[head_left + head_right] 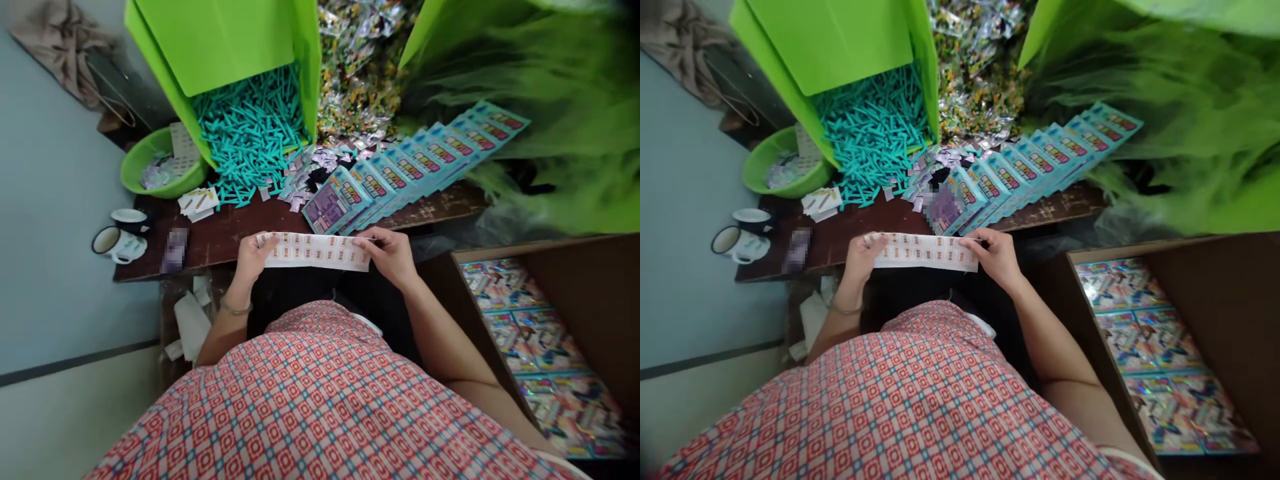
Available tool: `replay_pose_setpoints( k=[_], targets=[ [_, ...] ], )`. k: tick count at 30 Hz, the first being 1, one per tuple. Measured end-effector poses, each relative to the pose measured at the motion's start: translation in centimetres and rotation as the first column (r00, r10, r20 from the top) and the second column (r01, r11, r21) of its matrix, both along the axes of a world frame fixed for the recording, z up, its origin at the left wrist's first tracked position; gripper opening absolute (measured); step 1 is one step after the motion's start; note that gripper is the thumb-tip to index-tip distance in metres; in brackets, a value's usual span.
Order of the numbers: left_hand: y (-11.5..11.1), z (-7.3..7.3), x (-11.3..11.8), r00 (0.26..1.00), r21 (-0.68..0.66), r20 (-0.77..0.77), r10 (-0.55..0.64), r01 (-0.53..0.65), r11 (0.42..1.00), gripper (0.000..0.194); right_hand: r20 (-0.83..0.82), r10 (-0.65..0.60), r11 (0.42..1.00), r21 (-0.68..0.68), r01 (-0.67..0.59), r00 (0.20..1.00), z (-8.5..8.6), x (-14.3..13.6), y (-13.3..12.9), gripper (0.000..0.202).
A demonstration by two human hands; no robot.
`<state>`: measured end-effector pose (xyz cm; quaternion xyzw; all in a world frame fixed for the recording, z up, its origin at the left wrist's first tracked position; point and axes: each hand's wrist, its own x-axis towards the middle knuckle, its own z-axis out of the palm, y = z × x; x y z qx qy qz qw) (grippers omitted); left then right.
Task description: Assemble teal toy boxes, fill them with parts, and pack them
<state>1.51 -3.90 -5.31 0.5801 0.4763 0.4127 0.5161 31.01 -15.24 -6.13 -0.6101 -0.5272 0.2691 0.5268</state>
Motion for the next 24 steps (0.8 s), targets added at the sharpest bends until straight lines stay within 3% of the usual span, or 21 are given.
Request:
replay_pose_setpoints(
  k=[4, 8, 10, 12, 14, 18, 20, 24],
  targets=[
    [-0.7, -1.6, 2.4, 0.993, 0.157, -0.068, 0.099, -0.088, 0.984, 0.044, 0.05, -0.119, 0.992, 0.058, 0.116, 0.992, -1.2, 0.7, -1.6, 0.032],
    [-0.7, -2.3, 3.8, 0.953, 0.306, -0.26, 0.155, -0.071, 0.949, 0.041, 0.092, -0.183, 0.98, 0.102, 0.173, 0.979, -2.7, 1.8, -2.3, 0.031],
    [-0.8, -2.0, 4.6, 0.921, 0.434, -0.33, 0.205, -0.045, 0.9, 0.032, 0.116, -0.17, 0.979, 0.129, 0.155, 0.979, -3.1, 2.2, -2.4, 0.03],
    [-1.1, -1.3, 5.7, 0.904, 0.557, -0.37, 0.215, 0.031, 0.83, 0.043, 0.138, -0.136, 0.985, 0.129, 0.118, 0.981, -3.3, 2.2, -2.4, 0.029],
    [-1.3, -0.6, 7.3, 0.891, 0.594, -0.439, 0.113, 0.194, 0.78, 0.051, 0.148, -0.088, 0.991, 0.11, 0.072, 0.985, -3.4, 1.9, -2.3, 0.029],
    [-0.9, -0.9, 10.1, 0.815, 0.486, -0.535, -0.224, 0.513, 0.707, 0.019, 0.134, -0.061, 0.994, 0.103, 0.047, 0.989, -3.4, 1.1, -2.1, 0.026],
    [-0.6, -1.5, 10.9, 0.797, 0.434, -0.517, -0.311, 0.558, 0.707, 0.031, 0.124, -0.091, 0.992, 0.1, 0.079, 0.988, -3.7, 1.0, -1.9, 0.025],
    [-0.2, -2.1, 11.1, 0.786, 0.358, -0.52, -0.335, 0.557, 0.749, 0.039, 0.071, -0.154, 0.987, 0.05, 0.151, 0.985, -5.1, 1.3, -1.7, 0.034]
  ],
)
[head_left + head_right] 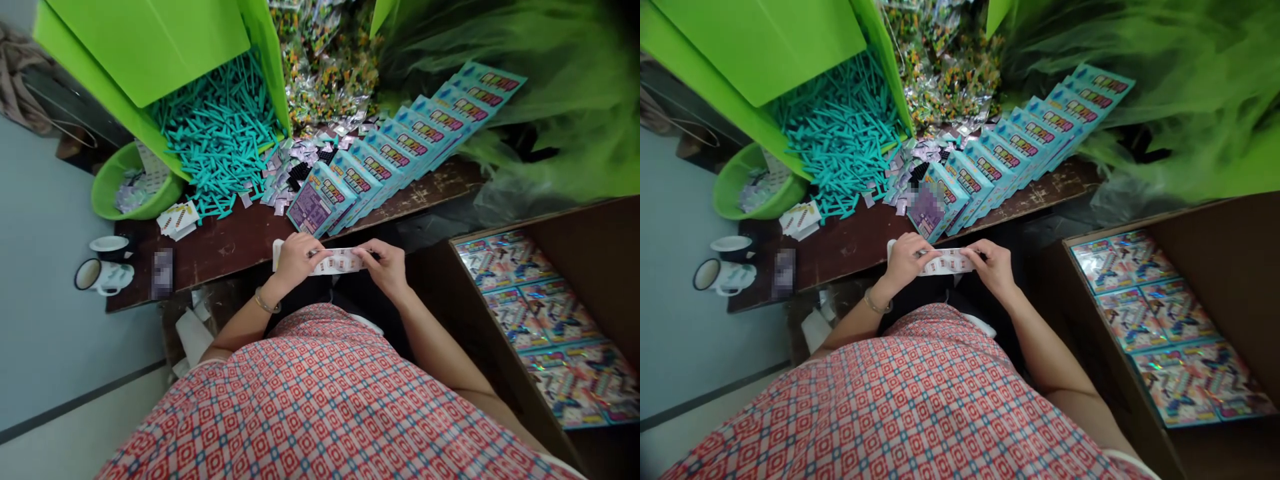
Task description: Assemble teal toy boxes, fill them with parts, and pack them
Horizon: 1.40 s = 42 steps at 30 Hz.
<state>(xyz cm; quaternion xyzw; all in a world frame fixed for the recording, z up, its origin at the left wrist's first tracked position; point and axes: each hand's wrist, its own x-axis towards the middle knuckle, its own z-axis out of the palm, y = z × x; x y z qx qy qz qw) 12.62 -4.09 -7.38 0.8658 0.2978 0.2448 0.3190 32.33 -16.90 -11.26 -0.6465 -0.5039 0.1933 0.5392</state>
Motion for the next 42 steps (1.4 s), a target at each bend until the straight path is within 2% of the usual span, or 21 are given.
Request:
replay_pose_setpoints(
  k=[5, 7, 9, 13, 14, 18, 23, 28, 30, 32, 35, 37, 39, 42],
  targets=[
    [0.4, -0.2, -0.5, 0.997, -0.225, -0.075, 0.023, -0.04, 0.973, 0.034, -0.093, -0.014, 0.999, -0.048, 0.009, 0.996, -1.1, 1.6, -0.1, 0.032],
    [0.6, -0.4, -0.6, 0.997, -0.309, -0.079, 0.009, -0.033, 0.95, 0.032, -0.106, 0.004, 0.999, -0.053, -0.009, 0.994, -0.7, 2.4, -0.1, 0.031],
    [0.7, -0.5, -0.6, 0.997, -0.344, -0.076, -0.004, -0.022, 0.939, 0.031, -0.084, 0.079, 0.995, -0.054, -0.084, 0.993, 0.0, 3.0, -0.1, 0.032],
    [1.3, -0.5, -0.8, 0.996, -0.356, -0.083, -0.024, -0.008, 0.935, 0.029, 0.029, 0.26, 0.964, -0.064, -0.258, 0.965, 1.8, 3.7, -0.3, 0.027],
    [1.6, -0.4, -0.9, 0.996, -0.362, -0.088, -0.029, -0.005, 0.932, 0.028, 0.021, 0.256, 0.966, -0.047, -0.255, 0.966, 2.1, 3.9, -0.5, 0.029],
    [2.6, 0.1, -1.7, 0.993, -0.374, -0.095, -0.066, 0.026, 0.927, 0.024, -0.152, 0.126, 0.99, 0.078, -0.115, 0.98, 2.8, 3.8, -1.0, 0.028],
    [3.1, 0.5, -1.7, 0.988, -0.316, -0.057, -0.144, 0.119, 0.941, 0.02, -0.045, 0.27, 0.96, -0.062, -0.273, 0.962, 3.3, 1.5, 0.5, 0.044],
    [3.6, 0.7, -1.6, 0.989, -0.157, -0.001, -0.15, 0.148, 0.976, 0.024, -0.096, 0.283, 0.958, -0.028, -0.287, 0.954, 3.8, 1.4, 2.1, 0.069],
    [3.8, 0.7, -1.7, 0.989, -0.147, 0.011, -0.151, 0.151, 0.978, 0.023, -0.043, 0.326, 0.942, -0.072, -0.328, 0.944, 3.9, 1.2, 2.4, 0.067],
    [4.0, 0.7, -1.8, 0.988, -0.2, 0.019, -0.156, 0.156, 0.967, 0.022, 0.012, 0.337, 0.938, -0.094, -0.335, 0.941, 4.1, 0.6, 2.5, 0.055],
    [4.5, 0.3, -2.2, 0.985, -0.351, 0.029, -0.171, 0.17, 0.921, 0.021, 0.024, 0.239, 0.971, 0.011, -0.239, 0.971, 5.0, 0.0, 2.7, 0.042],
    [5.0, -0.3, -2.4, 0.985, -0.406, 0.034, -0.172, 0.171, 0.898, 0.021, -0.018, 0.139, 0.984, 0.114, -0.136, 0.99, 5.6, 0.5, 3.7, 0.044],
    [5.6, -1.3, -2.4, 0.985, -0.367, 0.02, -0.17, 0.166, 0.915, 0.021, -0.041, 0.046, 0.984, 0.176, -0.038, 0.998, 6.0, 1.5, 5.7, 0.053],
    [6.4, -3.2, -2.0, 0.986, -0.156, -0.041, -0.163, 0.155, 0.976, 0.021, 0.012, -0.02, 0.984, 0.175, 0.018, 1.0, 5.6, 2.9, 10.2, 0.064]
  ],
)
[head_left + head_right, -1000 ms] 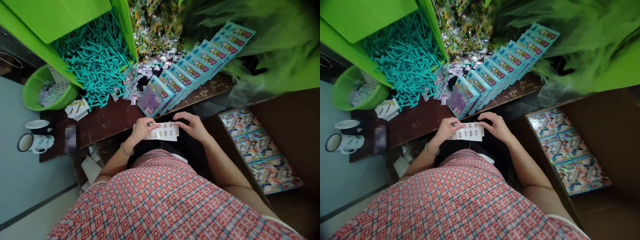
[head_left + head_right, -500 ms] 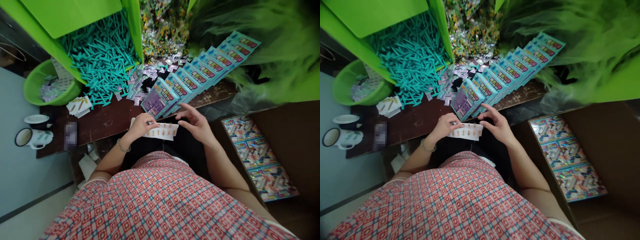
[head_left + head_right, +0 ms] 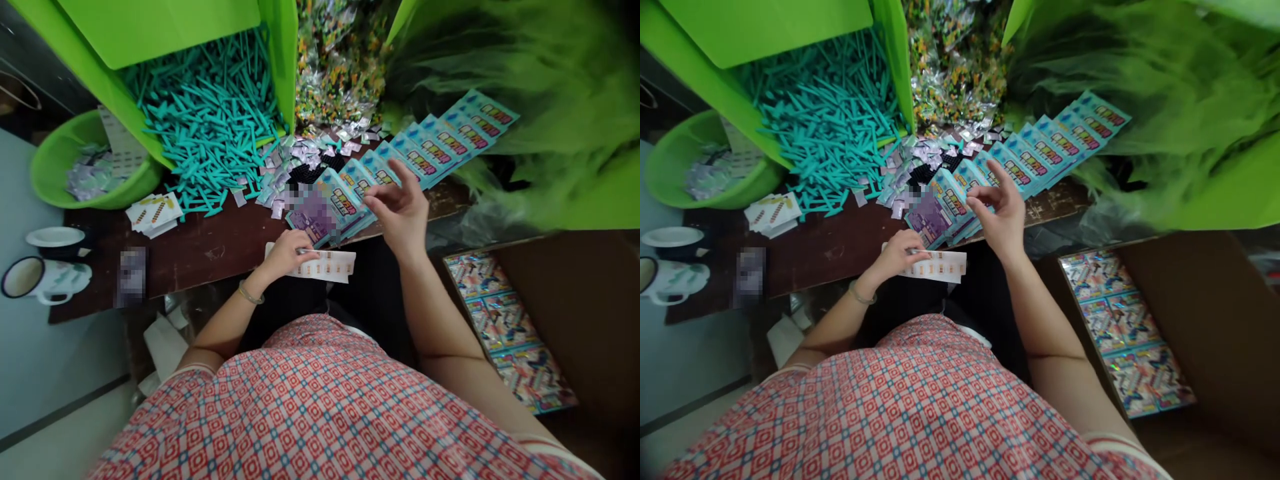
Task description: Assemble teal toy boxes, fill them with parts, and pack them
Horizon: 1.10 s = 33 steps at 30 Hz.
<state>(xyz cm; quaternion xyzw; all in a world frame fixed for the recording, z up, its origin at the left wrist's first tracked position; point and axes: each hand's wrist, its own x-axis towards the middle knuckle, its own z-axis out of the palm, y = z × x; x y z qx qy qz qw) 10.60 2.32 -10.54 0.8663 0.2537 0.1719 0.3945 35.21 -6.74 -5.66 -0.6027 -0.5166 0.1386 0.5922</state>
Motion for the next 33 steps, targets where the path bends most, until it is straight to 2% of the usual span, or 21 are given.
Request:
replay_pose_setpoints(
  k=[2, 4, 7, 10, 12, 15, 17, 18, 20, 22, 23, 26, 28, 29, 30, 31, 33],
  targets=[
    [0.5, -1.3, 0.3, 1.0, 0.155, -0.021, -0.001, 0.004, 0.988, 0.019, 0.064, -0.016, 0.999, -0.032, 0.018, 0.998, -0.6, 0.2, 2.7, 0.067],
    [0.8, -2.5, 0.5, 0.999, 0.234, -0.046, -0.022, 0.032, 0.972, 0.015, 0.14, -0.026, 0.997, -0.071, 0.037, 0.99, -1.2, -0.3, 4.7, 0.068],
    [1.1, -3.8, 0.5, 0.995, 0.268, -0.067, -0.073, 0.089, 0.959, 0.013, 0.267, -0.042, 0.989, -0.129, 0.079, 0.963, -2.0, -1.3, 6.0, 0.063],
    [1.1, -4.5, 0.4, 0.992, 0.273, -0.064, -0.104, 0.118, 0.955, 0.013, 0.376, -0.069, 0.974, -0.175, 0.143, 0.924, -2.4, -1.9, 6.2, 0.058],
    [1.2, -4.7, 0.4, 0.991, 0.266, -0.066, -0.113, 0.127, 0.956, 0.014, 0.438, -0.119, 0.958, -0.186, 0.219, 0.891, -2.0, -1.8, 6.0, 0.058],
    [1.4, -4.7, 0.3, 0.99, 0.26, -0.061, -0.127, 0.138, 0.956, 0.014, 0.526, -0.303, 0.899, -0.12, 0.422, 0.795, -0.2, -0.6, 4.8, 0.062],
    [1.5, -4.7, 0.3, 0.989, 0.258, -0.051, -0.136, 0.145, 0.955, 0.014, 0.525, -0.411, 0.856, -0.059, 0.514, 0.745, 1.2, 0.6, 3.8, 0.051],
    [1.6, -4.7, 0.2, 0.989, 0.256, -0.048, -0.139, 0.147, 0.956, 0.014, 0.495, -0.425, 0.856, -0.052, 0.514, 0.758, 1.7, 1.3, 3.4, 0.04],
    [1.7, -4.7, 0.2, 0.989, 0.249, -0.046, -0.141, 0.148, 0.957, 0.014, 0.408, -0.376, 0.892, -0.083, 0.444, 0.832, 2.0, 2.5, 3.0, 0.023],
    [1.8, -4.7, 0.2, 0.989, 0.245, -0.042, -0.14, 0.146, 0.959, 0.015, 0.357, -0.293, 0.92, -0.148, 0.363, 0.887, 1.2, 3.4, 3.3, 0.019],
    [1.9, -4.8, 0.2, 0.989, 0.245, -0.039, -0.139, 0.145, 0.959, 0.015, 0.37, -0.269, 0.918, -0.181, 0.353, 0.889, 0.5, 3.8, 3.7, 0.018],
    [2.0, -5.0, 0.2, 0.989, 0.245, -0.043, -0.14, 0.147, 0.958, 0.016, 0.518, -0.315, 0.874, -0.169, 0.456, 0.795, -1.1, 4.5, 4.3, 0.023],
    [1.8, -4.7, 0.2, 0.989, 0.236, -0.057, -0.135, 0.144, 0.961, 0.016, 0.589, -0.417, 0.833, -0.056, 0.55, 0.692, -0.9, 4.1, 3.7, 0.041],
    [1.7, -4.3, 0.1, 0.99, 0.23, -0.06, -0.129, 0.139, 0.963, 0.016, 0.594, -0.449, 0.826, -0.009, 0.564, 0.667, -0.6, 3.4, 2.9, 0.051],
    [1.5, -3.8, 0.0, 0.991, 0.227, -0.054, -0.123, 0.132, 0.965, 0.016, 0.585, -0.441, 0.842, 0.007, 0.54, 0.681, -0.1, 2.5, 1.9, 0.059],
    [1.2, -3.1, -0.1, 0.992, 0.226, -0.038, -0.12, 0.126, 0.966, 0.015, 0.565, -0.38, 0.882, -0.017, 0.471, 0.732, 0.4, 1.3, 0.7, 0.062],
    [0.7, -1.5, -0.2, 0.992, 0.228, 0.013, -0.124, 0.118, 0.967, 0.014, 0.492, -0.103, 0.965, -0.16, 0.206, 0.865, 0.9, -1.5, -1.8, 0.054]
  ],
)
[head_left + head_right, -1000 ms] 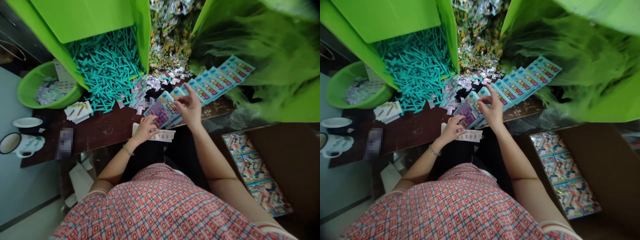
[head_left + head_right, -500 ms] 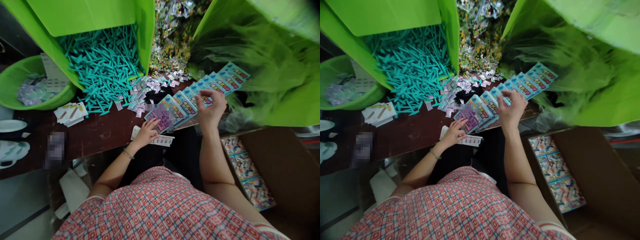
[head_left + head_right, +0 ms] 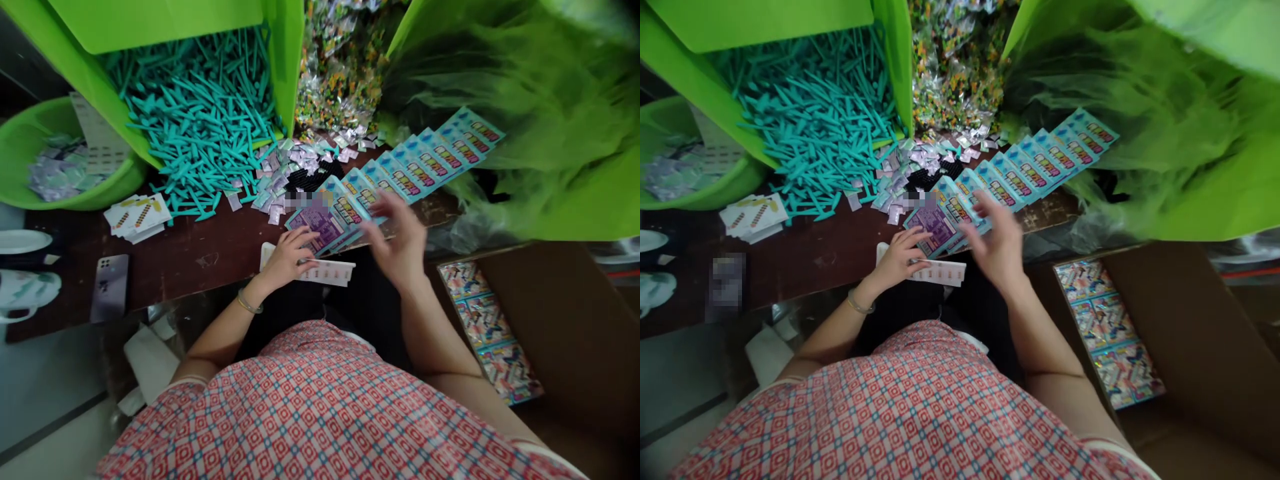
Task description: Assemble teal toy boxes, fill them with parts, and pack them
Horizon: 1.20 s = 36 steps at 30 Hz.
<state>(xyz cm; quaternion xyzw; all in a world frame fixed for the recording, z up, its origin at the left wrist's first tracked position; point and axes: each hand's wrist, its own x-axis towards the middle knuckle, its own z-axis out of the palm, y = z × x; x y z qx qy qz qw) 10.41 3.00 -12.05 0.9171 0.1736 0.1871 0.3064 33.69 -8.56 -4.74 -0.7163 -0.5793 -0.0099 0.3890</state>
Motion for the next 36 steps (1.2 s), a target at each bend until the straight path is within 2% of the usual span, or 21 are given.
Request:
replay_pose_setpoints(
  k=[2, 3, 5, 8, 12, 16, 18, 19, 22, 24, 26, 28, 30, 32, 34, 36],
  targets=[
    [-0.4, 1.7, 0.0, 0.999, -0.006, 0.032, -0.001, 0.001, 1.0, 0.014, -0.149, 0.226, 0.959, -0.138, -0.246, 0.963, -0.2, -2.3, -2.1, 0.036],
    [-0.5, 2.4, 0.0, 1.0, -0.009, 0.027, 0.016, -0.016, 1.0, 0.015, -0.215, 0.264, 0.934, -0.187, -0.305, 0.94, -0.6, -3.0, -2.9, 0.029],
    [-0.5, 3.5, 0.0, 0.995, -0.015, -0.016, 0.099, -0.1, 0.995, 0.02, -0.308, 0.223, 0.924, -0.235, -0.301, 0.925, -1.6, -3.2, -4.0, 0.027],
    [-0.3, 4.0, -0.3, 0.973, -0.099, -0.073, 0.218, -0.225, 0.969, 0.028, -0.392, 0.142, 0.938, -0.24, -0.249, 0.909, -2.9, -1.7, -4.9, 0.029],
    [-0.5, 4.1, -0.6, 0.976, -0.384, -0.109, 0.19, -0.217, 0.897, 0.03, -0.411, 0.16, 0.94, -0.214, -0.266, 0.897, -3.5, -0.1, -5.8, 0.034],
    [-1.2, 4.4, -0.8, 0.982, -0.478, -0.122, 0.148, -0.188, 0.858, 0.027, -0.383, 0.224, 0.928, -0.196, -0.315, 0.896, -3.0, 0.5, -6.4, 0.039],
    [-1.3, 4.2, -0.8, 0.983, -0.472, -0.117, 0.141, -0.18, 0.863, 0.025, -0.346, 0.259, 0.925, -0.178, -0.335, 0.902, -2.5, 1.3, -6.0, 0.038],
    [-1.2, 4.0, -0.8, 0.983, -0.455, -0.11, 0.148, -0.182, 0.872, 0.024, -0.303, 0.25, 0.94, -0.153, -0.306, 0.92, -2.3, 1.9, -5.5, 0.036],
    [-0.6, 2.5, 0.0, 0.98, -0.356, -0.055, 0.191, -0.198, 0.913, 0.024, -0.098, 0.073, 0.996, -0.034, -0.077, 0.992, -2.3, 4.2, -3.1, 0.031],
    [0.0, 1.0, 0.8, 0.981, -0.299, -0.017, 0.192, -0.188, 0.936, 0.023, 0.03, -0.048, 0.999, 0.0, 0.048, 0.998, -3.0, 5.8, -1.1, 0.035],
    [0.4, -0.3, 1.6, 0.984, -0.269, -0.008, 0.176, -0.171, 0.948, 0.021, 0.107, -0.075, 0.997, -0.027, 0.079, 0.991, -3.8, 6.8, 0.6, 0.034],
    [0.7, -1.0, 2.0, 0.987, -0.254, -0.016, 0.159, -0.158, 0.954, 0.019, 0.135, -0.073, 0.995, -0.055, 0.081, 0.988, -4.1, 7.1, 1.3, 0.032],
    [0.5, -0.9, 1.8, 0.989, -0.242, -0.026, 0.146, -0.148, 0.959, 0.017, 0.132, -0.092, 0.994, -0.045, 0.099, 0.987, -3.6, 6.4, 0.8, 0.034],
    [0.0, 0.1, 1.4, 0.991, -0.228, -0.039, 0.127, -0.132, 0.965, 0.016, 0.108, -0.078, 0.996, -0.031, 0.082, 0.991, -2.5, 4.9, -0.7, 0.039],
    [-0.6, 1.7, 1.0, 0.993, -0.204, -0.051, 0.108, -0.116, 0.972, 0.015, 0.067, 0.049, 0.997, -0.064, -0.045, 0.997, -1.4, 3.0, -2.4, 0.045],
    [-1.1, 3.3, 0.7, 0.993, -0.176, -0.052, 0.102, -0.11, 0.978, 0.014, -0.008, 0.224, 0.964, -0.146, -0.222, 0.975, -0.9, 1.3, -3.8, 0.039]
  ],
)
